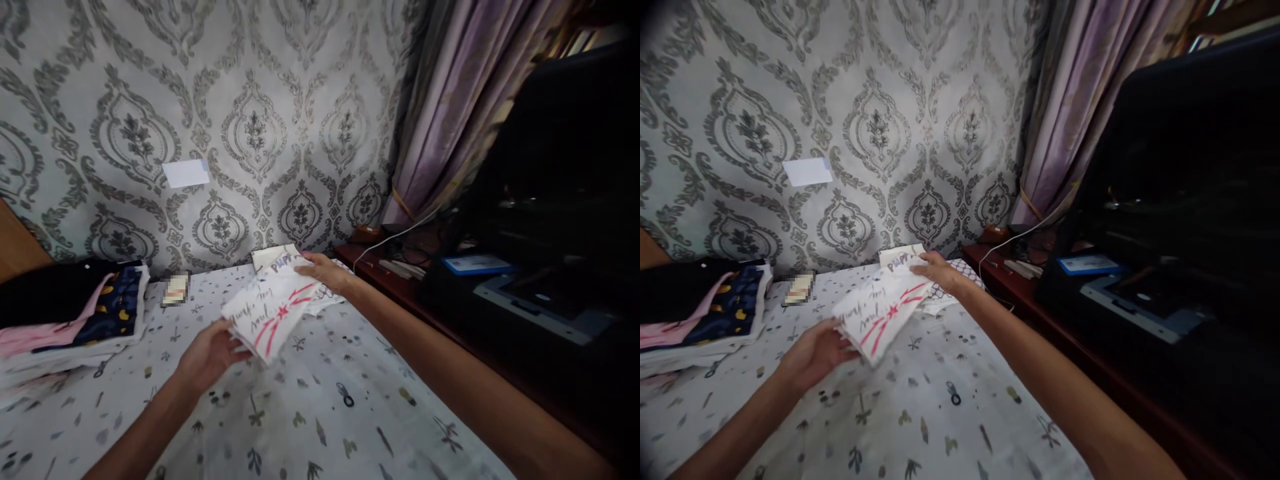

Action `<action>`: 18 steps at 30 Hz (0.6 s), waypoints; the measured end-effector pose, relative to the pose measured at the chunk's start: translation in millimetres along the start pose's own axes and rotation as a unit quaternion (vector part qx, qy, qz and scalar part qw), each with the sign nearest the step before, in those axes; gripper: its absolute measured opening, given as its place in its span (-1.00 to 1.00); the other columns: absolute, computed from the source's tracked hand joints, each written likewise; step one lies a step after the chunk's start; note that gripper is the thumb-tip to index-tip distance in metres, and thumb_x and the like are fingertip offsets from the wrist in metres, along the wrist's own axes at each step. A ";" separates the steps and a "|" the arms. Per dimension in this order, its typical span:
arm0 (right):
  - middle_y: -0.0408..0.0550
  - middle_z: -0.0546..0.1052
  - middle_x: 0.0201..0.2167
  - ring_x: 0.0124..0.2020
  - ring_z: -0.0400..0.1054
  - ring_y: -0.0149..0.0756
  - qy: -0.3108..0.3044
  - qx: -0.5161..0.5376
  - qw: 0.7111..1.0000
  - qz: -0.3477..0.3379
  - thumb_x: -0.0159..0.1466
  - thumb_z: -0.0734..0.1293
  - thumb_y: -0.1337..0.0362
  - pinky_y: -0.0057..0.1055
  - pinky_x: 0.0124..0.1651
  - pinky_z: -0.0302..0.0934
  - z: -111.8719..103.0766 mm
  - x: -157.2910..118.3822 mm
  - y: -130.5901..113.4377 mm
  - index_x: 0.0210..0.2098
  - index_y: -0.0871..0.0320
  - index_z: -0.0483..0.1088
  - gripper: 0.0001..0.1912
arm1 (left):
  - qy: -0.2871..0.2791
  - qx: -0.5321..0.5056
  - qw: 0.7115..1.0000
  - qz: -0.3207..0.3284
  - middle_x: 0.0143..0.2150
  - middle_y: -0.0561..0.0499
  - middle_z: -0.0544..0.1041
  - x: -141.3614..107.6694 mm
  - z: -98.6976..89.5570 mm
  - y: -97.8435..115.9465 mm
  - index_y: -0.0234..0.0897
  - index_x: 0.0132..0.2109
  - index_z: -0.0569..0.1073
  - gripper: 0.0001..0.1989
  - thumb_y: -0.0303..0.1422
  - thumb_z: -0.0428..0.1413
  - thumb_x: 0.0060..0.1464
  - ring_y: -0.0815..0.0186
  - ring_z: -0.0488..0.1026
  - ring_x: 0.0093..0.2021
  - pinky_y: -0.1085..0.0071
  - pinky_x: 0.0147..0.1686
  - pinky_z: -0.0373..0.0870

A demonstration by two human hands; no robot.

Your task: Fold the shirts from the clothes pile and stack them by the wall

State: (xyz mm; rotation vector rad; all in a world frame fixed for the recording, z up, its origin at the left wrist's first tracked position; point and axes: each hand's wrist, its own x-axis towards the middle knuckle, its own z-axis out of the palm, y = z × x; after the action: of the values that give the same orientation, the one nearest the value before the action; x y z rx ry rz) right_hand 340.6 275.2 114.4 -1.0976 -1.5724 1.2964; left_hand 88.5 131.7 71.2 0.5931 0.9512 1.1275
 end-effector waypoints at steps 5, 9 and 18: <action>-0.12 0.58 -0.46 -0.46 0.43 -0.36 -0.001 0.014 1.000 0.011 0.03 0.44 0.30 -0.46 -0.34 0.35 -4.6 23.5 13.3 -0.33 0.24 0.50 -0.80 | 0.086 0.038 0.993 0.071 -0.37 0.08 0.55 77.2 3.0 35.8 -0.21 -0.18 0.37 -0.66 -0.54 0.24 -0.14 0.36 0.49 -0.52 0.35 -0.40 0.52; -0.17 0.55 -0.52 -0.48 0.40 -0.39 0.054 -0.015 0.998 0.014 0.06 0.41 0.37 -0.52 -0.40 0.30 -18.7 61.9 21.3 -0.32 0.23 0.51 -0.84 | 0.108 0.068 0.985 0.115 -0.38 0.09 0.55 142.8 10.7 55.4 -0.23 -0.20 0.39 -0.67 -0.61 0.20 -0.14 0.39 0.51 -0.48 0.48 -0.42 0.48; -0.01 0.52 -0.08 -0.15 0.45 -0.21 0.173 -0.090 0.981 0.017 0.33 0.36 0.19 -0.24 -0.13 0.40 -42.5 166.3 39.9 0.00 0.24 0.43 -0.69 | 0.152 0.157 0.962 0.164 -0.44 0.14 0.49 269.8 29.7 83.9 -0.20 0.03 0.39 -0.56 -0.61 0.14 -0.02 0.37 0.47 -0.51 0.43 -0.43 0.46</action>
State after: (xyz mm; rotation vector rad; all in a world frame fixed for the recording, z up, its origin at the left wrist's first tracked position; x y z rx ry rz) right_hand 335.9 449.8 90.4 -1.3865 -1.4304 0.9350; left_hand 106.9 415.2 64.8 0.8747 1.3461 1.4005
